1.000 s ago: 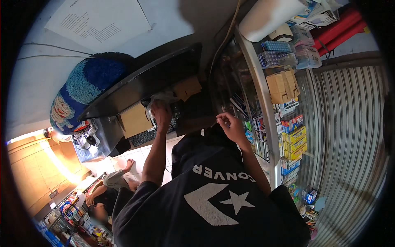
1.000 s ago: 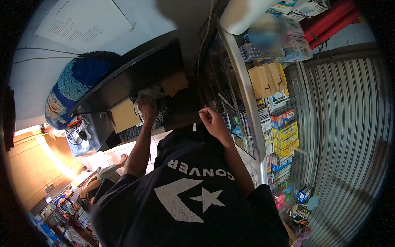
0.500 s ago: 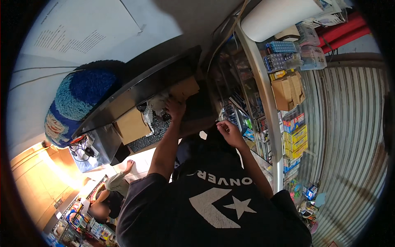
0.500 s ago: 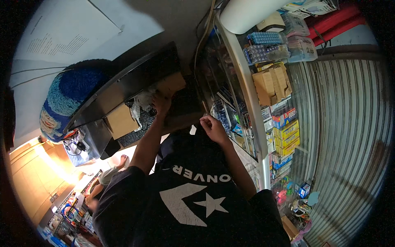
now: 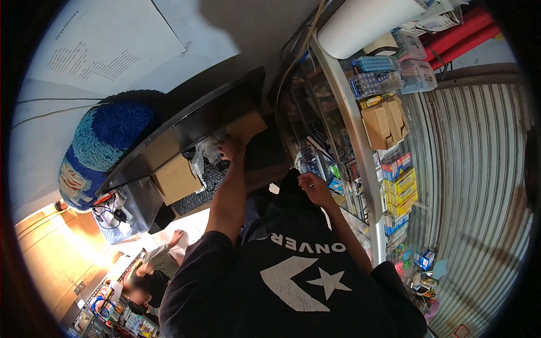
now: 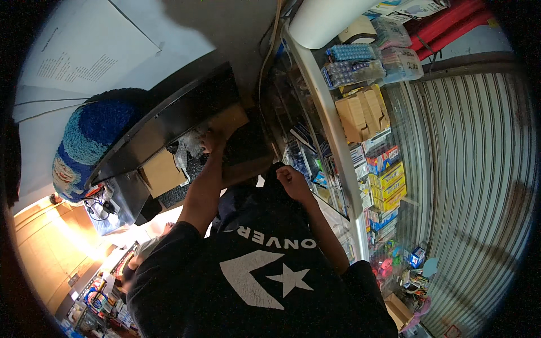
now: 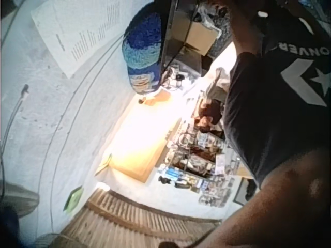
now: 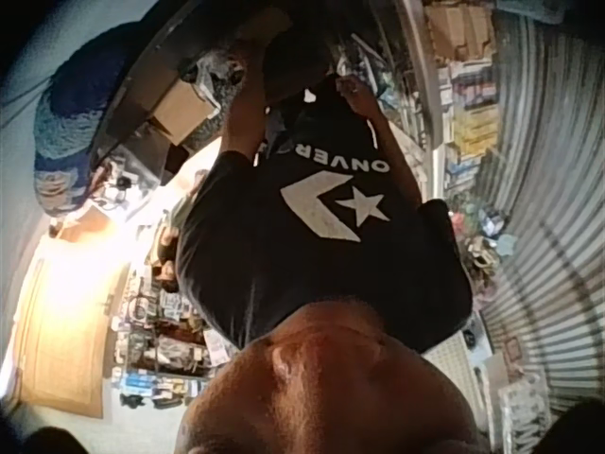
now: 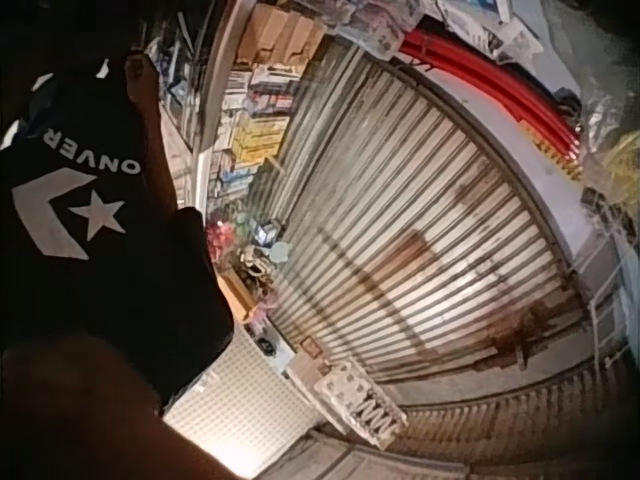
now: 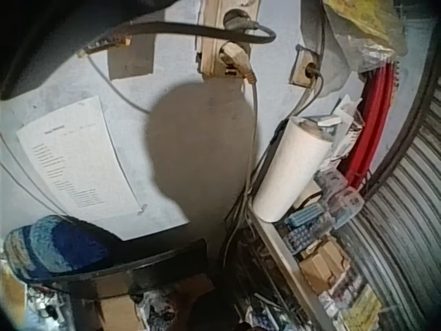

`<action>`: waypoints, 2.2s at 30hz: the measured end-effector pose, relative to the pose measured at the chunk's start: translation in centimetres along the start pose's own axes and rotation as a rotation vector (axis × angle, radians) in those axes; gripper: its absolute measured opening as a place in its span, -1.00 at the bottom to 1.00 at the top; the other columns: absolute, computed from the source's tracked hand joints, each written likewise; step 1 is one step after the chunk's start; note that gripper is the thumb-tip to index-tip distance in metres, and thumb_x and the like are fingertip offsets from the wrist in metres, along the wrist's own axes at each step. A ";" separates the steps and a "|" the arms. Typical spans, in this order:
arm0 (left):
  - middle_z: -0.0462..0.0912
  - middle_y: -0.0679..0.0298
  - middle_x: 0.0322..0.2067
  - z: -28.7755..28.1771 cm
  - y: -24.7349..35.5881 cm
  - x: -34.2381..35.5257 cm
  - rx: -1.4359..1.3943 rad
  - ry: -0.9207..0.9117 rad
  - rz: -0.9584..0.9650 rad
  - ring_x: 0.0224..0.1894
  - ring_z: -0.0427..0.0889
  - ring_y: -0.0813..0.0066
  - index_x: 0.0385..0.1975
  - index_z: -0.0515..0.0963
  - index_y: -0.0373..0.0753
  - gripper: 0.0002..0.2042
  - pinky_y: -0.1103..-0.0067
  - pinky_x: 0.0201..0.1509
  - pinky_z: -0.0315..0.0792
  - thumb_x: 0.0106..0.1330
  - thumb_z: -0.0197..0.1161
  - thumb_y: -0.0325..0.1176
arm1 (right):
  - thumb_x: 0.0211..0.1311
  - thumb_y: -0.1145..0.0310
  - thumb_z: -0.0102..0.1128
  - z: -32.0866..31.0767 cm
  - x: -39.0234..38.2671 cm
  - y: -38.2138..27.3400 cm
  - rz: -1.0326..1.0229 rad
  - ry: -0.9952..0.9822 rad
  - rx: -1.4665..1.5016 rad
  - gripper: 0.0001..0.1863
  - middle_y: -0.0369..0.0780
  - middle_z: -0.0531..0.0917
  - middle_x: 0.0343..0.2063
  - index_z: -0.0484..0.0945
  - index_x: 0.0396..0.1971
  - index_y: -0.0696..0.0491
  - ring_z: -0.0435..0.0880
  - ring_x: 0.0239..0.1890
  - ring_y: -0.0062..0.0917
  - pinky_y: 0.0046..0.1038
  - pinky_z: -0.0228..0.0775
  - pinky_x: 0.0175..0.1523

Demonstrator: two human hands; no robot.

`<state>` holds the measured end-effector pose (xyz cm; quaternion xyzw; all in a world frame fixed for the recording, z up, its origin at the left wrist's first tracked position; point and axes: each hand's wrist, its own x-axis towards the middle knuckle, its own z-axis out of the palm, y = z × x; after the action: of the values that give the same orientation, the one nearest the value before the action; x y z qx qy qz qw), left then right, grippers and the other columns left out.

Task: The person opens a small cardboard box and places a yellow item inside. They then wrap the item in bubble wrap and place it back into the box. The person repeats this process with a second item, wrapping it in bubble wrap and placing it into the box.

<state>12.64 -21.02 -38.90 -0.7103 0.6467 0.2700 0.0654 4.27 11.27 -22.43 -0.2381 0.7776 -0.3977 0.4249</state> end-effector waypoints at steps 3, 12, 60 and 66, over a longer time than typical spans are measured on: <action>0.57 -0.04 0.11 -0.5 -2.3 1.2 -0.059 -0.067 0.178 0.19 0.54 -0.15 0.21 0.49 -0.30 -0.32 0.01 0.20 0.49 0.29 0.34 0.14 | 0.49 0.34 0.24 0.4 0.3 -0.3 -0.019 0.028 -0.015 -0.79 -0.24 0.73 -0.29 0.61 -0.03 0.15 0.72 -0.29 -0.54 -0.49 0.56 -0.12; 0.74 0.13 -0.07 -7.5 -7.9 -3.9 -0.671 -0.568 0.454 -0.02 0.67 0.35 0.04 0.59 -0.40 -0.65 0.38 0.11 0.50 0.53 0.15 -0.21 | 0.49 0.34 0.27 1.9 2.7 -0.4 -0.078 -0.061 -0.038 -0.79 -0.27 0.72 -0.29 0.60 -0.04 0.13 0.72 -0.27 -0.60 -0.50 0.54 -0.13; -0.11 -0.15 0.59 -21.8 12.0 -35.9 -0.567 -1.194 1.484 0.62 -0.04 0.06 0.60 -0.30 -0.37 0.12 0.25 0.61 -0.03 0.36 0.40 0.04 | 0.71 0.09 -0.59 -8.3 -14.6 -15.5 -0.643 0.368 0.541 -0.32 -0.08 -0.17 0.64 -0.22 0.62 0.15 -0.18 0.66 -0.35 -0.35 -0.33 0.66; 0.08 -0.10 0.56 -22.0 17.0 -40.7 -0.289 -0.951 1.776 0.61 0.08 0.08 0.60 -0.05 -0.29 0.11 0.27 0.61 0.01 0.11 0.61 -0.31 | 0.46 -0.41 -0.42 -12.0 -17.4 -12.1 -0.665 0.480 0.626 0.07 -0.02 -0.06 0.61 -0.18 0.60 0.24 -0.08 0.64 -0.26 -0.28 -0.22 0.63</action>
<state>2.27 2.52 3.14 0.2065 0.8086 0.5509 0.0049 3.57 21.67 -0.42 -0.2358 0.5793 -0.7683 0.1358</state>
